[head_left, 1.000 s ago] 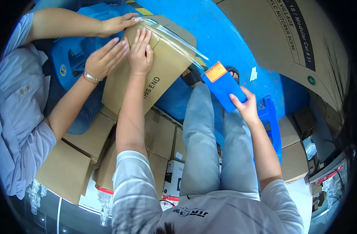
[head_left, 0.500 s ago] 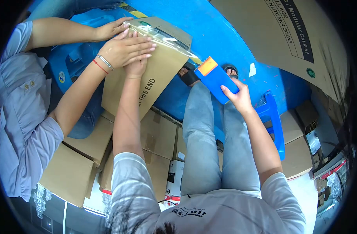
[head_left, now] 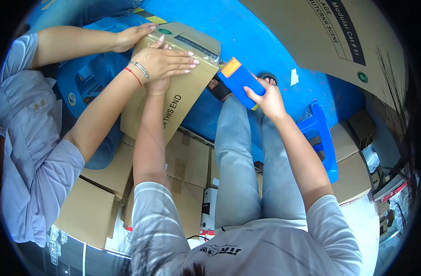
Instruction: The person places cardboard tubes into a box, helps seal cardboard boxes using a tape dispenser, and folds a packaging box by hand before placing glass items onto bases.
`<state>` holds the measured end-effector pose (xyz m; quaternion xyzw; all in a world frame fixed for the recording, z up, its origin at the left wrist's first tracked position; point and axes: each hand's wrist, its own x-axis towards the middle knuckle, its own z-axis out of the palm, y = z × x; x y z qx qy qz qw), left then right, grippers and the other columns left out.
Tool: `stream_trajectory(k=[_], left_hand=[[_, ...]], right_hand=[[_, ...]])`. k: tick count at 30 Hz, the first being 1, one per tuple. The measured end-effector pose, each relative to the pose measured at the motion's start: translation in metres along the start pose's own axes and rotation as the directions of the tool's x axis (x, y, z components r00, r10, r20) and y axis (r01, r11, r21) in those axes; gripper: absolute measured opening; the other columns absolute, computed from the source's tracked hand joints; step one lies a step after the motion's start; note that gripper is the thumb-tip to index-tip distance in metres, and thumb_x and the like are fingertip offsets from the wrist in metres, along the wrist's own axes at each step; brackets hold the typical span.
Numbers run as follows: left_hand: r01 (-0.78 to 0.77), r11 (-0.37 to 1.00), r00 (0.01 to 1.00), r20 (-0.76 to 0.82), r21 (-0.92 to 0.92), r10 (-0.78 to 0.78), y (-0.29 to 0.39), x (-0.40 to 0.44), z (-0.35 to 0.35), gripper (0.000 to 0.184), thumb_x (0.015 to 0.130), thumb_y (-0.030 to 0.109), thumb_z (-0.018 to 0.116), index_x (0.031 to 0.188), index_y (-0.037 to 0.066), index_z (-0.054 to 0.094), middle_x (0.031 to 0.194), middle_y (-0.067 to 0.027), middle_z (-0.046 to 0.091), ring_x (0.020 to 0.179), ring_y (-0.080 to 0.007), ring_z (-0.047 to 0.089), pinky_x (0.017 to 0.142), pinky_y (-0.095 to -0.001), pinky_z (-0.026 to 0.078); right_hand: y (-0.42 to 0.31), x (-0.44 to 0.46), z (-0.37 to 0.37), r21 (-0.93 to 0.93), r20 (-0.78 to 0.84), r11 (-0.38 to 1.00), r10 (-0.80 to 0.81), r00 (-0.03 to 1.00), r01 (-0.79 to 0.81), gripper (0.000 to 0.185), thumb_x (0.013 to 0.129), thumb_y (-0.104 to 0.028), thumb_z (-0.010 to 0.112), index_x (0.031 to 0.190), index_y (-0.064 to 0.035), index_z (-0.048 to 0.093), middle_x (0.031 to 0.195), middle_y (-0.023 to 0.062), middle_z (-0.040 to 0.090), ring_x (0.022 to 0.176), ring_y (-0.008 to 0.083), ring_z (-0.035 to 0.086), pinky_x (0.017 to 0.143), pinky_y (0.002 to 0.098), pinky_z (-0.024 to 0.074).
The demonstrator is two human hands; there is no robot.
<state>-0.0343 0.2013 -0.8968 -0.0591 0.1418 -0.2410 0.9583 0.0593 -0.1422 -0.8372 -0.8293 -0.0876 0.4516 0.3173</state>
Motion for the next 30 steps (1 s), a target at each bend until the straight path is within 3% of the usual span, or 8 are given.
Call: stream_trajectory(k=[2,5,11,17,20,25,28,30], left_hand=[[0.046,0.997,0.998,-0.03,-0.056,-0.048,0.002,0.006,0.015,0.061,0.097,0.042,0.031,0.14,-0.002,0.023,0.147,-0.0236,0.019,0.137,-0.0347,0.019,0.113,-0.0419,0.015],[-0.02,1.0,0.733,-0.68,0.01,0.022,0.005,-0.001,0.024,0.063,0.097,0.044,0.032,0.138,-0.002,0.026,0.147,-0.0236,0.019,0.138,-0.0359,0.017,0.113,-0.0407,0.014],[-0.129,0.991,0.837,-0.534,0.018,0.119,0.025,-0.04,-0.107,0.06,0.097,0.043,0.029,0.135,-0.004,0.03,0.148,-0.0229,0.019,0.138,-0.0367,0.015,0.113,-0.0408,0.014],[-0.061,0.989,0.85,-0.513,0.137,0.124,0.0,-0.008,-0.005,0.064,0.096,0.047,0.029,0.135,-0.004,0.03,0.147,-0.0244,0.018,0.138,-0.0374,0.014,0.113,-0.0407,0.013],[0.179,0.98,0.98,-0.069,-0.088,-0.185,0.003,-0.002,0.011,0.075,0.096,0.048,0.023,0.137,-0.014,0.015,0.145,-0.0326,0.012,0.138,-0.04,0.013,0.114,-0.0419,0.012],[-0.038,0.998,0.768,-0.638,0.057,0.065,-0.012,0.0,0.032,0.072,0.097,0.046,0.023,0.137,-0.013,0.018,0.145,-0.0309,0.014,0.137,-0.0408,0.014,0.114,-0.0427,0.014],[-0.148,0.985,0.969,-0.187,0.092,0.163,-0.014,-0.017,-0.009,0.066,0.098,0.044,0.023,0.136,-0.011,0.024,0.145,-0.0311,0.015,0.137,-0.0425,0.013,0.113,-0.0453,0.014],[-0.173,0.985,0.978,-0.114,0.015,0.174,-0.017,-0.016,-0.014,0.066,0.097,0.045,0.024,0.135,-0.009,0.026,0.145,-0.0309,0.015,0.137,-0.0429,0.014,0.113,-0.0461,0.013]], right_hand=[[-0.013,0.002,-0.004,-0.103,-0.01,0.994,-0.023,1.0,0.022,0.046,0.079,-0.036,0.068,0.111,-0.0031,0.063,0.088,0.0211,0.066,0.087,0.0298,0.064,0.085,0.0358,0.0475],[-0.018,0.0,-0.004,-0.164,-0.007,0.986,-0.016,1.0,0.015,0.046,0.079,-0.037,0.068,0.111,-0.0033,0.063,0.087,0.0207,0.066,0.086,0.0294,0.065,0.084,0.0352,0.0476],[0.009,-0.009,-0.006,-0.008,0.014,0.997,-0.081,0.997,0.081,0.047,0.08,-0.037,0.068,0.11,-0.0018,0.063,0.084,0.0188,0.066,0.08,0.0281,0.065,0.082,0.0337,0.0483],[0.027,-0.01,-0.006,0.122,0.05,0.989,-0.087,0.995,0.08,0.044,0.08,-0.033,0.069,0.108,0.0002,0.063,0.083,0.0162,0.067,0.08,0.0229,0.066,0.078,0.0325,0.0494],[0.036,-0.015,-0.012,0.201,0.103,0.977,-0.095,0.99,0.073,0.042,0.08,-0.031,0.069,0.106,0.0009,0.063,0.082,0.0146,0.067,0.079,0.0201,0.066,0.076,0.0315,0.0499],[0.047,-0.016,-0.013,0.256,0.106,0.962,-0.127,0.986,0.096,0.039,0.079,-0.03,0.069,0.103,0.0009,0.063,0.083,0.0132,0.067,0.076,0.019,0.065,0.073,0.0308,0.0503],[0.046,-0.022,-0.011,0.224,0.062,0.967,-0.138,0.989,0.121,0.039,0.079,-0.029,0.07,0.103,0.0007,0.063,0.084,0.0141,0.067,0.074,0.0204,0.065,0.073,0.0309,0.0504],[0.038,-0.013,-0.011,0.063,0.096,0.992,-0.113,0.989,0.107,0.044,0.079,-0.034,0.069,0.106,-0.0002,0.063,0.086,0.0161,0.067,0.076,0.0253,0.066,0.075,0.0333,0.0508]])
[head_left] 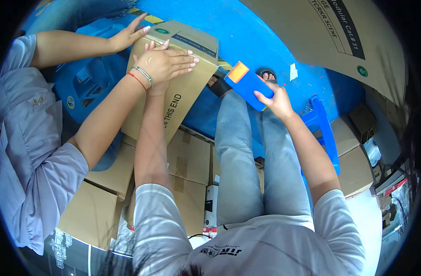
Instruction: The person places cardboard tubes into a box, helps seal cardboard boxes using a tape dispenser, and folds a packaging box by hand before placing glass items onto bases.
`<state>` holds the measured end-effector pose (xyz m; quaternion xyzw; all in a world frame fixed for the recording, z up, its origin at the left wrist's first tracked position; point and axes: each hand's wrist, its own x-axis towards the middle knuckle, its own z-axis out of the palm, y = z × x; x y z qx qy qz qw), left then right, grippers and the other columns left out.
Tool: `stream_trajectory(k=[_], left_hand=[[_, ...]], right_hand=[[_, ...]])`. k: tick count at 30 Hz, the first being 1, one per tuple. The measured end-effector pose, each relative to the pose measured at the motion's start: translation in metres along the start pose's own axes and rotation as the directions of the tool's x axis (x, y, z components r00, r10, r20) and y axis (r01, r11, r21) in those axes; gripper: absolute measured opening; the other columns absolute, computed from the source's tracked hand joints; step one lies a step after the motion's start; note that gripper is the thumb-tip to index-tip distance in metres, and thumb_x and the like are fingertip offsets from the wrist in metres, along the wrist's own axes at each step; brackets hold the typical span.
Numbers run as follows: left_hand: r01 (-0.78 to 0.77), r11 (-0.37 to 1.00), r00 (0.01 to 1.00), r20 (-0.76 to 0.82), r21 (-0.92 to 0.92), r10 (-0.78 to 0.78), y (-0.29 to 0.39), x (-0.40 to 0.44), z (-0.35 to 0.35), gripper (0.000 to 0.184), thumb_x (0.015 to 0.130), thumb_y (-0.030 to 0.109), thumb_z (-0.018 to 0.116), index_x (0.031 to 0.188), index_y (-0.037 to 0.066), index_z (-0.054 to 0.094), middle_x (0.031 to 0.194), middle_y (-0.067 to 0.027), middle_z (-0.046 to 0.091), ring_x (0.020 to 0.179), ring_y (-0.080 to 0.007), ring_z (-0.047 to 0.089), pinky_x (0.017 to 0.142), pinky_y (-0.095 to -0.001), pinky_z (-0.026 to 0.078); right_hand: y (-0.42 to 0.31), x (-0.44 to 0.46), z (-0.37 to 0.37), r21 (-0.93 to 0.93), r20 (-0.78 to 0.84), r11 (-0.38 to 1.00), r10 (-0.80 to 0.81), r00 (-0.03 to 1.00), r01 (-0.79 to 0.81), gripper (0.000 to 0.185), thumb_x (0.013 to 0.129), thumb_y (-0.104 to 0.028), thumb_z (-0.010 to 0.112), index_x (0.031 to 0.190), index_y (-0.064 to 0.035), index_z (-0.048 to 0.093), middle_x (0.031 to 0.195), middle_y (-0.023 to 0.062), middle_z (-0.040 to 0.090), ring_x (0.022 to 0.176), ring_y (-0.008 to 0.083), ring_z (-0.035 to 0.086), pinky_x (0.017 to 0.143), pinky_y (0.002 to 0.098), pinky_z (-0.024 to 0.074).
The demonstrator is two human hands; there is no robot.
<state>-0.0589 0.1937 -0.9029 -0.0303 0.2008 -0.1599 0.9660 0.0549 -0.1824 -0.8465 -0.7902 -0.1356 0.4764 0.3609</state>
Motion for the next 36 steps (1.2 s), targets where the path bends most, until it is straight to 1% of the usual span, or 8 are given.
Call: stream_trajectory(k=[7,11,14,16,17,21,29,36], left_hand=[[0.059,0.998,0.975,0.217,-0.016,-0.054,0.003,0.006,0.006,0.059,0.094,0.051,0.028,0.134,0.009,0.04,0.145,-0.0225,0.025,0.136,-0.0382,0.021,0.112,-0.047,0.014],[-0.062,0.964,0.989,-0.116,0.259,0.095,0.006,-0.002,0.003,0.056,0.094,0.046,0.03,0.134,0.008,0.039,0.144,-0.0226,0.027,0.135,-0.0379,0.023,0.111,-0.0462,0.016],[0.317,0.479,0.791,-0.507,0.819,0.343,-0.005,-0.004,-0.001,0.054,0.094,0.042,0.032,0.134,0.007,0.039,0.143,-0.0227,0.029,0.133,-0.0376,0.025,0.11,-0.0455,0.018],[0.605,-0.05,0.779,-0.578,0.794,0.243,-0.021,0.008,0.001,0.053,0.093,0.04,0.033,0.134,0.006,0.039,0.142,-0.0228,0.029,0.133,-0.0375,0.026,0.109,-0.0451,0.019],[0.594,-0.122,0.804,-0.589,0.795,0.08,-0.032,0.017,0.006,0.052,0.093,0.039,0.033,0.134,0.006,0.039,0.142,-0.0228,0.03,0.132,-0.0374,0.026,0.109,-0.0449,0.019],[0.456,0.222,0.875,-0.389,0.862,-0.288,-0.059,0.042,0.027,0.05,0.093,0.034,0.035,0.133,0.004,0.038,0.14,-0.023,0.032,0.131,-0.0371,0.029,0.108,-0.0441,0.021],[0.231,0.629,0.971,-0.14,0.743,-0.191,-0.073,0.051,0.094,0.047,0.092,0.024,0.039,0.132,0.001,0.038,0.138,-0.0232,0.036,0.128,-0.0364,0.033,0.106,-0.0424,0.026],[0.156,0.727,0.983,-0.176,0.669,-0.049,-0.088,0.043,0.125,0.045,0.091,0.015,0.042,0.132,-0.001,0.037,0.135,-0.0235,0.039,0.126,-0.0358,0.037,0.104,-0.041,0.029]], right_hand=[[-0.054,0.021,0.018,-0.397,-0.128,0.915,0.024,0.991,-0.073,0.057,0.077,-0.05,0.063,0.107,-0.001,0.064,0.088,0.023,0.066,0.084,0.0366,0.063,0.078,0.0404,0.0506],[-0.085,0.026,0.019,-0.446,-0.114,0.887,0.078,0.99,-0.121,0.062,0.076,-0.055,0.06,0.106,-0.0004,0.065,0.087,0.026,0.065,0.086,0.0384,0.063,0.079,0.0423,0.0502],[-0.09,0.025,0.019,-0.515,-0.104,0.845,0.107,0.989,-0.145,0.063,0.076,-0.056,0.059,0.104,0.0004,0.065,0.087,0.0275,0.064,0.087,0.0381,0.063,0.08,0.0422,0.0503],[-0.07,0.043,0.027,-0.635,-0.05,0.748,0.21,0.976,-0.193,0.064,0.076,-0.056,0.058,0.103,0.0013,0.065,0.088,0.0269,0.064,0.087,0.0376,0.063,0.08,0.0421,0.0504],[-0.056,0.047,0.034,-0.687,-0.03,0.694,0.268,0.963,-0.214,0.065,0.076,-0.057,0.058,0.103,0.0017,0.065,0.089,0.0265,0.064,0.087,0.0373,0.064,0.08,0.0421,0.0505],[0.043,0.05,0.048,-0.576,-0.346,0.736,0.176,0.922,-0.356,0.064,0.076,-0.056,0.058,0.099,0.0032,0.066,0.088,0.024,0.066,0.084,0.0364,0.065,0.078,0.0417,0.0511],[0.061,0.011,0.019,-0.434,-0.191,0.789,0.392,0.9,-0.435,0.061,0.077,-0.056,0.058,0.101,-0.0012,0.067,0.084,0.0222,0.066,0.081,0.0339,0.066,0.075,0.0413,0.0516],[0.07,-0.042,-0.039,-0.351,-0.221,0.808,0.421,0.88,-0.474,0.062,0.076,-0.057,0.06,0.105,-0.0026,0.066,0.083,0.0209,0.067,0.077,0.0329,0.066,0.072,0.0402,0.0517]])
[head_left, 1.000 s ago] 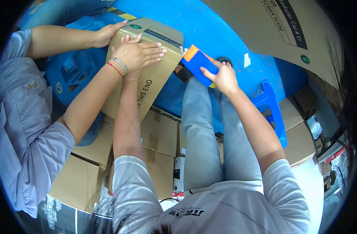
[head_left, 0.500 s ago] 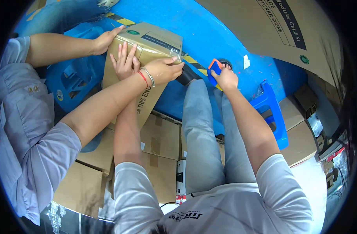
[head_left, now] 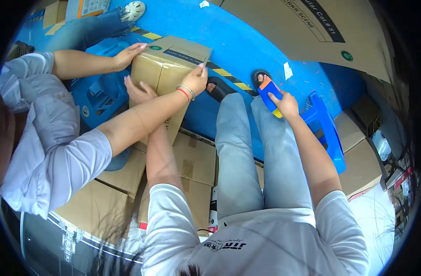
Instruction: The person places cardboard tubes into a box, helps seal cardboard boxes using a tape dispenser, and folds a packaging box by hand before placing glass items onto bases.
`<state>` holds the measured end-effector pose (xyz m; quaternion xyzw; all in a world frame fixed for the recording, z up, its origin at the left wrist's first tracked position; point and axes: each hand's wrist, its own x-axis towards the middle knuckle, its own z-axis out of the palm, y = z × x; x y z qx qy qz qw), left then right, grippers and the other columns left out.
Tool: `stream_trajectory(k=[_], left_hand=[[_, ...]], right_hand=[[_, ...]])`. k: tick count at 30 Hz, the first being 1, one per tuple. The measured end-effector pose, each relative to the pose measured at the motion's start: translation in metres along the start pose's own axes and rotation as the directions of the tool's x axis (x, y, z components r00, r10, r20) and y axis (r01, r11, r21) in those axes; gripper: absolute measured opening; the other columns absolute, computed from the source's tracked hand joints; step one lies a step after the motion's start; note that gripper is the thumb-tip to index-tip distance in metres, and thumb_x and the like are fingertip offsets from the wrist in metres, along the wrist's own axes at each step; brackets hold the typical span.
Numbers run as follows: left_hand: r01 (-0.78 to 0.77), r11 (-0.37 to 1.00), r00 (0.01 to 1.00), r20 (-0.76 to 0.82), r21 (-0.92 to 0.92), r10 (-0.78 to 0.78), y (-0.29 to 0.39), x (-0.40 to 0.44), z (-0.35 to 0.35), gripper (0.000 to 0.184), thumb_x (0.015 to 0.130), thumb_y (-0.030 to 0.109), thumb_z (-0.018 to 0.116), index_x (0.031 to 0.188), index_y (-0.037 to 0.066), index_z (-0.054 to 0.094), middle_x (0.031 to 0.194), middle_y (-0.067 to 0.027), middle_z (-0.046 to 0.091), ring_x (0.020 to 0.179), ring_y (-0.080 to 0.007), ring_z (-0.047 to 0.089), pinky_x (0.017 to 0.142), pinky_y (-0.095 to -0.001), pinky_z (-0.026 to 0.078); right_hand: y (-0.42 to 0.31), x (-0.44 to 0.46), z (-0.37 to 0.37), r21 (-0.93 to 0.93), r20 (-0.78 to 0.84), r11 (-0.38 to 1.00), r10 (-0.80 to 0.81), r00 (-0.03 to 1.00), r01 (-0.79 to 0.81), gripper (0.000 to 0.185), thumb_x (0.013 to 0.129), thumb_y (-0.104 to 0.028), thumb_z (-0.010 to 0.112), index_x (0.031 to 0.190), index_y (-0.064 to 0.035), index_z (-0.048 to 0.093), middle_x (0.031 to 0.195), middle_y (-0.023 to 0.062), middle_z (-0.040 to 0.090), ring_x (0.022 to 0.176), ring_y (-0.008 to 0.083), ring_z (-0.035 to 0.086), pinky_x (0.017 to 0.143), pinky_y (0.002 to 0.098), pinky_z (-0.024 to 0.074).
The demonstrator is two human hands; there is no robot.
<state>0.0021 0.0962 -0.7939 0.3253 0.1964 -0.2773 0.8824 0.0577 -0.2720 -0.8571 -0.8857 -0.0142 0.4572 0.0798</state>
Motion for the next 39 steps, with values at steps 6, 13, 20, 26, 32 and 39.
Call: stream_trajectory(k=[6,13,20,26,32,39], left_hand=[[0.665,0.617,0.111,-0.873,0.421,0.476,-0.094,-0.1,-0.001,0.044,0.09,0.008,0.045,0.131,-0.004,0.036,0.133,-0.0237,0.042,0.123,-0.0353,0.041,0.102,-0.0397,0.033],[0.729,0.357,0.164,-0.656,0.583,0.736,-0.171,-0.151,0.087,0.041,0.089,0.009,0.049,0.128,-0.003,0.042,0.13,-0.0252,0.043,0.12,-0.0369,0.043,0.097,-0.0412,0.037],[0.613,0.492,0.132,-0.694,0.618,0.707,-0.157,-0.179,0.156,0.037,0.088,0.005,0.053,0.124,-0.003,0.047,0.125,-0.0194,0.051,0.115,-0.0315,0.051,0.09,-0.0374,0.047],[-0.423,0.856,0.295,-0.848,0.296,0.439,-0.048,-0.164,0.263,0.029,0.086,0.002,0.059,0.115,-0.003,0.054,0.11,-0.0136,0.061,0.101,-0.0243,0.06,0.09,-0.034,0.05],[-0.723,0.663,0.453,-0.592,0.193,0.667,0.036,-0.178,0.388,0.025,0.085,-0.002,0.059,0.109,-0.002,0.056,0.108,-0.0139,0.061,0.099,-0.0211,0.061,0.09,-0.0322,0.05],[-0.807,0.541,0.458,-0.327,0.237,0.826,0.073,-0.201,0.476,0.03,0.089,-0.002,0.052,0.118,-0.001,0.049,0.111,-0.016,0.059,0.098,-0.0221,0.061,0.091,-0.0337,0.049]], right_hand=[[0.051,-0.032,-0.041,0.13,-0.006,0.991,0.028,1.0,-0.027,0.064,0.076,-0.057,0.06,0.11,-0.0031,0.064,0.09,0.0238,0.065,0.084,0.0357,0.065,0.076,0.0422,0.0508],[0.1,-0.072,-0.065,0.068,-0.02,0.993,0.1,0.995,-0.098,0.066,0.076,-0.057,0.061,0.114,-0.0021,0.062,0.091,0.0233,0.066,0.087,0.0358,0.064,0.078,0.0418,0.0504],[0.131,-0.123,-0.115,0.032,-0.074,0.997,0.068,0.995,-0.066,0.067,0.076,-0.055,0.062,0.112,0.0027,0.061,0.094,0.0241,0.065,0.09,0.0372,0.063,0.079,0.042,0.05],[0.107,-0.187,-0.216,-0.022,-0.168,0.994,-0.105,0.98,0.103,0.061,0.078,-0.051,0.062,0.108,0.0017,0.063,0.09,0.0237,0.066,0.085,0.0365,0.064,0.077,0.0413,0.0502],[0.062,-0.292,-0.298,0.178,-0.372,0.894,-0.326,0.869,0.412,0.049,0.079,-0.044,0.066,0.095,0.0021,0.067,0.079,0.0214,0.066,0.074,0.0303,0.067,0.07,0.0368,0.0511],[-0.007,-0.366,-0.354,0.268,-0.549,0.721,-0.431,0.716,0.639,0.046,0.078,-0.035,0.07,0.11,-0.0034,0.058,0.081,0.0183,0.065,0.073,0.0258,0.065,0.07,0.0342,0.0504]])
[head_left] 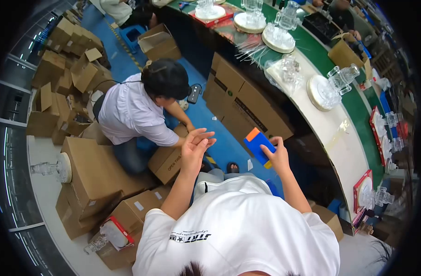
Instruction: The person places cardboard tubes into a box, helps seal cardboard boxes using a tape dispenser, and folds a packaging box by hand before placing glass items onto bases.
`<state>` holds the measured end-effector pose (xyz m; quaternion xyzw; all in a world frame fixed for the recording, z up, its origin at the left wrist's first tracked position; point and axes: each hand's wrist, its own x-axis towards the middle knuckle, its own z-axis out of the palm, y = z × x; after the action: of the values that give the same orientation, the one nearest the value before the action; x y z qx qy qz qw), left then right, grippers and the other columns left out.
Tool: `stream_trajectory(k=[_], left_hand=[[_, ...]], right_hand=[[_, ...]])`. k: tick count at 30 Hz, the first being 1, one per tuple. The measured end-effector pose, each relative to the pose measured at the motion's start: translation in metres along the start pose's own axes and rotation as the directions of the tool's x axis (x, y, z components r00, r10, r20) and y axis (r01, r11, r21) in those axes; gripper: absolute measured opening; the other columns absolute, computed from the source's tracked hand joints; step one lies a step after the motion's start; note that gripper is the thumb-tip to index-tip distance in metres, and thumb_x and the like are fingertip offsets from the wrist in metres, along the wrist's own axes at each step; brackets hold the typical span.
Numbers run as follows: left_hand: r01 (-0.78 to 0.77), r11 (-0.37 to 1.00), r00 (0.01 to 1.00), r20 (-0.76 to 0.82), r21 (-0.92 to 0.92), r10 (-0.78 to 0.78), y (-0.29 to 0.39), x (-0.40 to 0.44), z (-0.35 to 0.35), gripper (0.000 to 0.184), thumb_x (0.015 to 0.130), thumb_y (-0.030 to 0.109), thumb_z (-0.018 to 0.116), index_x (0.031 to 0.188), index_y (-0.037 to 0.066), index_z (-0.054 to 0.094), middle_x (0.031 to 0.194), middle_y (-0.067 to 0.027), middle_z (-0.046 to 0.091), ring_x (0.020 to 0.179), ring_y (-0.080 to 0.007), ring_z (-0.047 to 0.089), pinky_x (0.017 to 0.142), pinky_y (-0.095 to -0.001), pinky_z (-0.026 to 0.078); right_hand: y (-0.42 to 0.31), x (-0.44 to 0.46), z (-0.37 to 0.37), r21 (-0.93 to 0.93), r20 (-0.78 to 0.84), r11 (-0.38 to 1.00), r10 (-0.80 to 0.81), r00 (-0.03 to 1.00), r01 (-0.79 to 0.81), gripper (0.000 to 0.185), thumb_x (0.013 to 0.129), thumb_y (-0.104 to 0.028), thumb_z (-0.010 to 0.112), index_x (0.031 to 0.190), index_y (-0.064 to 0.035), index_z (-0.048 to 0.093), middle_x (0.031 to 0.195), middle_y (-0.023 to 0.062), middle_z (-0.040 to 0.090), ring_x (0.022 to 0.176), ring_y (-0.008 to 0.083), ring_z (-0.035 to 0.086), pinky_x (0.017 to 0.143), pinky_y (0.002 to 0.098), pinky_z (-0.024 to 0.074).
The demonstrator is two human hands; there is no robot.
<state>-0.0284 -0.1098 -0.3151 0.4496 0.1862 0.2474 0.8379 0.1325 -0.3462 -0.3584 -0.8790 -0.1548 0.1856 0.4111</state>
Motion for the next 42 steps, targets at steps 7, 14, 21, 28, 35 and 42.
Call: stream_trajectory(k=[7,14,21,28,35,42], left_hand=[[-0.133,0.945,0.933,0.359,0.299,0.017,0.01,-0.009,0.042,0.042,0.094,0.007,0.045,0.133,0.007,0.03,0.125,-0.016,0.049,0.099,-0.0241,0.061,0.089,-0.0317,0.048],[-0.063,0.9,0.896,0.422,0.431,-0.14,-0.013,-0.01,0.046,0.045,0.094,0.007,0.044,0.135,0.007,0.027,0.129,-0.0174,0.044,0.102,-0.023,0.06,0.089,-0.031,0.047],[0.042,0.877,0.895,0.371,0.479,-0.246,-0.013,-0.007,0.039,0.046,0.093,0.005,0.045,0.135,0.009,0.027,0.13,-0.0176,0.043,0.106,-0.0238,0.058,0.09,-0.0318,0.047],[0.171,0.899,0.903,0.301,0.403,-0.307,-0.006,-0.015,0.039,0.047,0.091,0.006,0.046,0.135,0.009,0.028,0.132,-0.0171,0.04,0.11,-0.0253,0.056,0.092,-0.0346,0.046],[0.206,0.913,0.922,0.242,0.352,-0.301,-0.008,-0.016,0.03,0.051,0.089,0.002,0.048,0.136,0.011,0.029,0.133,-0.0155,0.04,0.109,-0.0234,0.056,0.088,-0.0323,0.048],[0.234,0.94,0.938,0.198,0.248,-0.285,0.0,-0.021,0.028,0.051,0.09,0.007,0.045,0.138,0.009,0.026,0.137,-0.0167,0.036,0.118,-0.029,0.05,0.095,-0.0368,0.044]], right_hand=[[-0.049,0.002,-0.008,0.322,0.12,0.895,-0.362,0.925,0.308,0.023,0.089,-0.02,0.059,0.106,-0.0046,0.06,0.091,0.0087,0.064,0.085,0.0163,0.059,0.077,0.0278,0.0465],[-0.031,-0.011,0.035,0.483,0.303,0.867,-0.298,0.905,0.124,0.022,0.089,-0.023,0.061,0.096,-0.0043,0.068,0.088,0.0063,0.066,0.08,0.011,0.059,0.073,0.0261,0.0474],[-0.039,-0.021,0.031,0.462,0.227,0.873,-0.286,0.931,0.155,0.021,0.081,-0.024,0.07,0.089,-0.0047,0.071,0.085,0.0084,0.067,0.076,0.0144,0.062,0.069,0.0264,0.0492],[-0.054,-0.021,0.036,0.437,0.023,0.851,-0.334,0.942,0.291,0.011,0.075,-0.012,0.074,0.081,-0.0038,0.071,0.081,0.0086,0.067,0.07,0.0167,0.064,0.066,0.0267,0.0497],[-0.057,-0.016,0.05,0.381,0.074,0.863,-0.387,0.919,0.332,0.007,0.073,-0.006,0.072,0.077,-0.0026,0.068,0.079,0.0105,0.067,0.069,0.0182,0.064,0.065,0.028,0.0495],[-0.081,-0.021,0.05,0.362,-0.025,0.86,-0.377,0.926,0.36,0.01,0.074,-0.007,0.072,0.079,-0.0027,0.065,0.079,0.0109,0.064,0.071,0.0215,0.062,0.065,0.0301,0.0484]])
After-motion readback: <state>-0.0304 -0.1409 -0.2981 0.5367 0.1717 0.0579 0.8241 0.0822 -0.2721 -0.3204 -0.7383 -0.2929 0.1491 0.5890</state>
